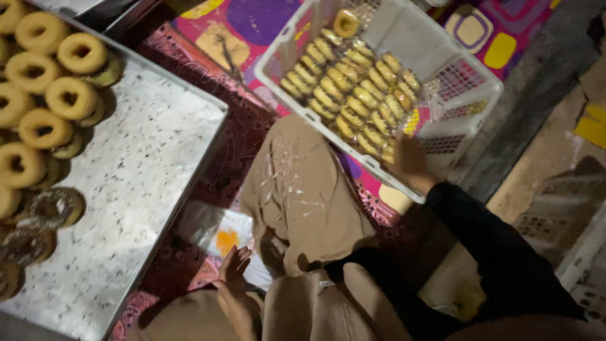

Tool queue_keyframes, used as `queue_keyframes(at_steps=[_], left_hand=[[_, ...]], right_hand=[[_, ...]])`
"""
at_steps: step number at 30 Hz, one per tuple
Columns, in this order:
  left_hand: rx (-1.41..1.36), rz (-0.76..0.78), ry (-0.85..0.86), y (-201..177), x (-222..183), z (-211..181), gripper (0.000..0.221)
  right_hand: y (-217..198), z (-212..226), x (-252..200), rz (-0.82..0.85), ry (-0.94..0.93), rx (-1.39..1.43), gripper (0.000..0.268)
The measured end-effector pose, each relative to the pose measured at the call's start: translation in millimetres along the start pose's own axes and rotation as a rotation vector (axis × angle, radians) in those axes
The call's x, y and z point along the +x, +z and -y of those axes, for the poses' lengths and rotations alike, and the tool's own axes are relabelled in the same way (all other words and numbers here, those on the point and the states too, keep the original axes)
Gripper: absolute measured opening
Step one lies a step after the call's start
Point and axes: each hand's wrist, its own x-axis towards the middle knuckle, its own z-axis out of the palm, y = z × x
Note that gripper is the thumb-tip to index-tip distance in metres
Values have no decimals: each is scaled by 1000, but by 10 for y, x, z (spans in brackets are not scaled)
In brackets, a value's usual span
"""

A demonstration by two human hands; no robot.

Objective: The person sits on a patterned mat and repeatedly picks donuts from a metal tray, places them into small clear plastic bags, and then places the filled bags into a white plastic crate. The person handles both plain and chocolate-sprinkled donuts.

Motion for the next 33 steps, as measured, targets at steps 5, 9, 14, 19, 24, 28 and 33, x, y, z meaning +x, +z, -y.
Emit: queue_keyframes(at_steps=[5,9,14,19,24,28,33], left_hand=[[-44,-102,38,-343,15,450,70],[157,-328,-69,-634,38,876,46],[1031,-520,11,-861,490,1335,57],[1067,-512,41,-710,720,1614,63],[964,-474,-23,-638,681,1530,41],[864,-829,82,-607,805,1062,50],[218,-368,-143,-78,693,58,34]], right_hand=[[-284,-10,159,58,-13,-57,51],[-1154,390,278,-31,-132,-100,41],[-1339,2147,-34,-73,-673,190,32],[669,4446,-296,255,-1260,197,38],[1561,5001,-15,90,-1406,-162,16],[903,4915,-119,504,-1138,-32,32],[-431,4262,-725,-10,-1461,329,22]])
